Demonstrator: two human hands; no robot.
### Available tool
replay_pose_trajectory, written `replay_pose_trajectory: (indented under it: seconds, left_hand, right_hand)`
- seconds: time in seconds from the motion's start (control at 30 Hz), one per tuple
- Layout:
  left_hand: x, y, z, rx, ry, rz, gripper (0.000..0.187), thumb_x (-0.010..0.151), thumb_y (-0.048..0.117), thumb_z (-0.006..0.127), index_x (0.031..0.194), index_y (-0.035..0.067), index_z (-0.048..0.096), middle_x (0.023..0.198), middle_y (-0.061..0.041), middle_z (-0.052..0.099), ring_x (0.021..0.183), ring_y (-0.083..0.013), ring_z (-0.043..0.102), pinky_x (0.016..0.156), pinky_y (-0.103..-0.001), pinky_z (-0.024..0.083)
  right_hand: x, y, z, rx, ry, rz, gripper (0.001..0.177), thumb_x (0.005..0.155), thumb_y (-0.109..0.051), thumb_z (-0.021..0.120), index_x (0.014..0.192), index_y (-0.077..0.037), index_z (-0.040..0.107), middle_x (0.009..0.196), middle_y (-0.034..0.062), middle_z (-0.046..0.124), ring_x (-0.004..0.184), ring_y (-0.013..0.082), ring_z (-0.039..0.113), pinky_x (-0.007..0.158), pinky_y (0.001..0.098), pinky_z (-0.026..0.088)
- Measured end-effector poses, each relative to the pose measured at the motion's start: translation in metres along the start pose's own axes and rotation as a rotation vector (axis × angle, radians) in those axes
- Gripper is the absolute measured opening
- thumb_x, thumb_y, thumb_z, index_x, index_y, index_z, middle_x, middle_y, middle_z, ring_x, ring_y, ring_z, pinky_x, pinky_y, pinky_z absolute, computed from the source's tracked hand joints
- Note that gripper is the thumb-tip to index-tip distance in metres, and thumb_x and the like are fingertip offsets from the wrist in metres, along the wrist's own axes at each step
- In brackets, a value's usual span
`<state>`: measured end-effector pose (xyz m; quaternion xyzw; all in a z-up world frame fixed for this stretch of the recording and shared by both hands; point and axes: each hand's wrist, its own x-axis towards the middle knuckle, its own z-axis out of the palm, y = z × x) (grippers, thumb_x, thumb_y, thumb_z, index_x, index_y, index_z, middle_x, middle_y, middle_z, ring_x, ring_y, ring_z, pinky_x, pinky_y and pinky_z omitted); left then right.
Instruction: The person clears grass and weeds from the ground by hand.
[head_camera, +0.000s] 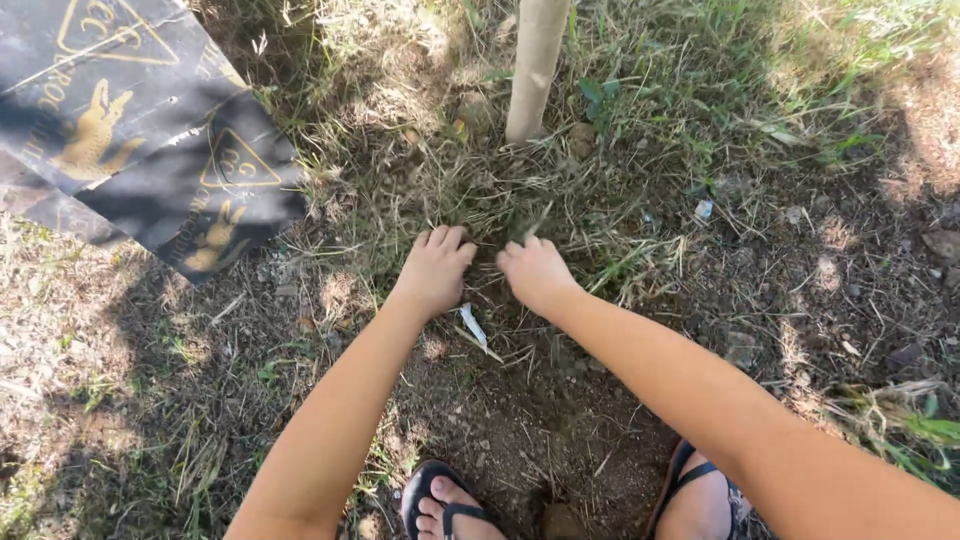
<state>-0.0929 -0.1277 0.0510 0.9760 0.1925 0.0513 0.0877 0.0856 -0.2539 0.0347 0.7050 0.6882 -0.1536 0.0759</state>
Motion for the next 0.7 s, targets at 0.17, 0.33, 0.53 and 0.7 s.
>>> replay_pose_trajectory:
  seconds: [0.17,0.33,0.53,0.7]
  left_hand:
    - [0.002,0.014,-0.013,-0.011,-0.033,-0.005,0.046,0.073,0.016,0.07,0.119,0.008,0.064,0.128,-0.015,0.057,0.124,-0.0351,0.051,0.105,-0.051,0.042]
    - [0.018,0.023,-0.029,-0.104,-0.003,-0.063,0.044,0.089,0.021,0.071,0.129,0.008,0.058,0.14,-0.016,0.053,0.135,-0.035,0.049,0.112,-0.052,0.042]
    - [0.057,0.024,-0.08,-0.105,-0.02,-0.514,0.117,0.062,0.048,0.089,0.162,0.026,0.032,0.168,-0.028,0.015,0.152,-0.0588,0.013,0.105,-0.079,0.022]
    - [0.057,-0.017,0.0,-0.399,-0.534,-0.936,0.071,0.085,0.037,0.073,0.152,0.026,0.048,0.161,-0.018,0.035,0.147,-0.0459,0.038,0.119,-0.064,0.034]
  right_hand:
    - [-0.009,-0.006,-0.037,0.096,-0.015,0.084,0.019,0.093,-0.021,0.056,0.102,-0.009,0.067,0.106,0.0144,0.074,0.103,0.0354,0.07,0.088,0.0485,0.056]
    - [-0.029,0.005,-0.103,0.214,-0.035,0.17,0.024,0.096,-0.026,0.053,0.096,-0.005,0.066,0.094,0.0194,0.073,0.092,0.038,0.072,0.082,0.0482,0.058]
    - [-0.01,0.081,-0.098,0.339,0.332,0.07,0.018,0.093,-0.016,0.057,0.103,-0.001,0.059,0.1,0.0215,0.064,0.098,0.0412,0.063,0.091,0.0533,0.052]
    - [0.003,0.079,-0.084,0.427,0.149,0.257,0.075,0.084,-0.024,0.08,0.144,-0.009,0.039,0.156,0.0284,0.025,0.132,0.0552,0.042,0.109,0.0571,0.04]
